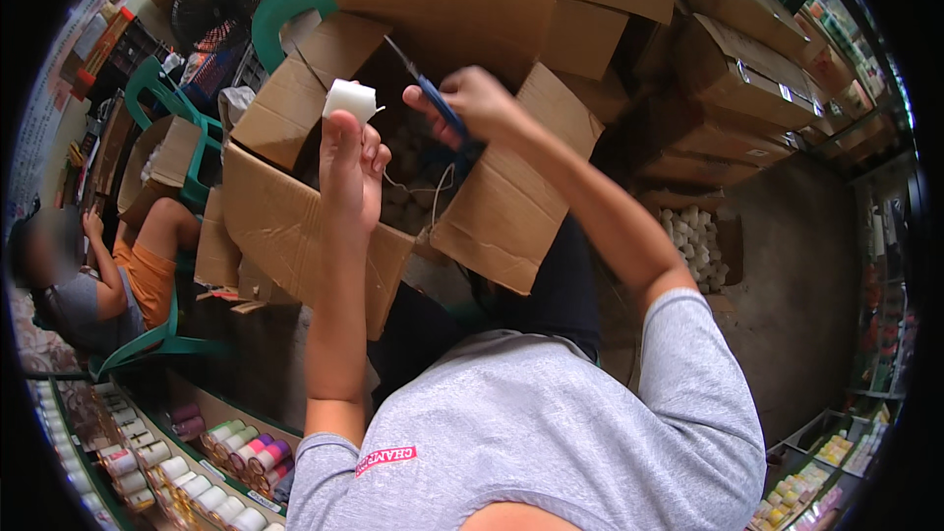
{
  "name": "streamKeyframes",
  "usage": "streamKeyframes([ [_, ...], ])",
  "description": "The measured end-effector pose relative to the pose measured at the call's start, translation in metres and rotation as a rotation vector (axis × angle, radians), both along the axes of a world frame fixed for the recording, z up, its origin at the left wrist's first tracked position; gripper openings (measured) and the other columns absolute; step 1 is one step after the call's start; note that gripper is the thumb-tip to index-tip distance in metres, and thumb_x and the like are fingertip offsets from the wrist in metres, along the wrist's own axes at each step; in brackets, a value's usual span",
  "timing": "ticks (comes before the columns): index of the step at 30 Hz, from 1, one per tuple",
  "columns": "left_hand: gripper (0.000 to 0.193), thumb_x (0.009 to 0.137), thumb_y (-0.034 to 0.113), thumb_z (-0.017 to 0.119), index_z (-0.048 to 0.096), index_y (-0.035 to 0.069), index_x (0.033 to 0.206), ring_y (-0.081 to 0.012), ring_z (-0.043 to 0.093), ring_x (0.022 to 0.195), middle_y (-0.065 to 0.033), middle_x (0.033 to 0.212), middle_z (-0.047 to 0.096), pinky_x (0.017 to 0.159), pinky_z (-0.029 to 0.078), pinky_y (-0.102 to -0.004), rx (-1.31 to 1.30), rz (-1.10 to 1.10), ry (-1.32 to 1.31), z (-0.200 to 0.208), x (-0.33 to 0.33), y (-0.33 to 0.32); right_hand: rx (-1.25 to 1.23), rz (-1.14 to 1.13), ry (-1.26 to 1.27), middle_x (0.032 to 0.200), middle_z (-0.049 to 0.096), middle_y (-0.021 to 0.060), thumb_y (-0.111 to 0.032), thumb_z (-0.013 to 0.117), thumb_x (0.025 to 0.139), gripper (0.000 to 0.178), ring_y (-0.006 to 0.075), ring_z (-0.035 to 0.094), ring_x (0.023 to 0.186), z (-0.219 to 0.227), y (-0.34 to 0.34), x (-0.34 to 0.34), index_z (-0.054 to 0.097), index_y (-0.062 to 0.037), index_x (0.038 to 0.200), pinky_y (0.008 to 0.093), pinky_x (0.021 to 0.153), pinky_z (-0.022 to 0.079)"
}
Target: The person sits in a chair and prepares small white candles by wiping them with a blue cloth, inserting a wick, and trimming the excess with scissors. The person repeats this process for multiple candles taken from a cardboard box.
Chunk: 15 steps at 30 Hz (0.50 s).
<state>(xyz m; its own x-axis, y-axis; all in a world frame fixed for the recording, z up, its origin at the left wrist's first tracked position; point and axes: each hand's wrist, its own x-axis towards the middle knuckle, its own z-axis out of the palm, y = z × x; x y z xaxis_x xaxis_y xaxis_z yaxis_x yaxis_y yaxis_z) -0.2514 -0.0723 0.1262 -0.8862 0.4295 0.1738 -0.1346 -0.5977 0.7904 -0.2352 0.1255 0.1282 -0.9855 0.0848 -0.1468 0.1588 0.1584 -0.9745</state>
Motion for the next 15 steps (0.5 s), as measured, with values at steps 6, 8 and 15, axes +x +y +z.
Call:
streamKeyframes([
  [6,0.044,0.089,0.035,0.07,0.053,0.008,0.12,-0.004,0.049,0.072,0.0008,0.085,0.055,0.059,0.041,-0.0194,-0.386,-0.036,0.077,0.005,0.003,0.02,1.097,0.063,0.03,0.102,0.067,0.0249,-0.048,0.069,0.082,0.054,0.039,0.065,0.099,-0.021,0.057,-0.045,0.069,0.0034,0.098,0.0446,0.083,0.052],
  [8,0.044,0.087,0.029,0.073,0.055,0.006,0.12,-0.0052,0.055,0.08,-0.0009,0.093,0.059,0.064,0.046,-0.0197,-0.479,0.087,0.283,-0.004,0.002,0.02,0.498,0.116,0.026,0.106,0.068,0.0206,-0.051,0.056,0.092,0.055,0.0314,0.069,0.09,-0.003,0.026,-0.023,0.065,-0.001,0.112,0.0385,0.075,0.057],
  [15,0.052,0.063,0.021,0.09,0.068,0.01,0.109,-0.0031,0.039,0.065,0.0049,0.084,0.047,0.054,0.035,-0.0192,-0.785,-0.072,0.652,0.004,0.033,0.039,-0.685,0.038,0.18,0.093,0.063,0.0077,-0.035,0.055,0.096,0.042,0.0119,0.061,0.065,-0.01,0.028,0.118,0.056,-0.0042,0.125,0.022,0.05,0.049],
])
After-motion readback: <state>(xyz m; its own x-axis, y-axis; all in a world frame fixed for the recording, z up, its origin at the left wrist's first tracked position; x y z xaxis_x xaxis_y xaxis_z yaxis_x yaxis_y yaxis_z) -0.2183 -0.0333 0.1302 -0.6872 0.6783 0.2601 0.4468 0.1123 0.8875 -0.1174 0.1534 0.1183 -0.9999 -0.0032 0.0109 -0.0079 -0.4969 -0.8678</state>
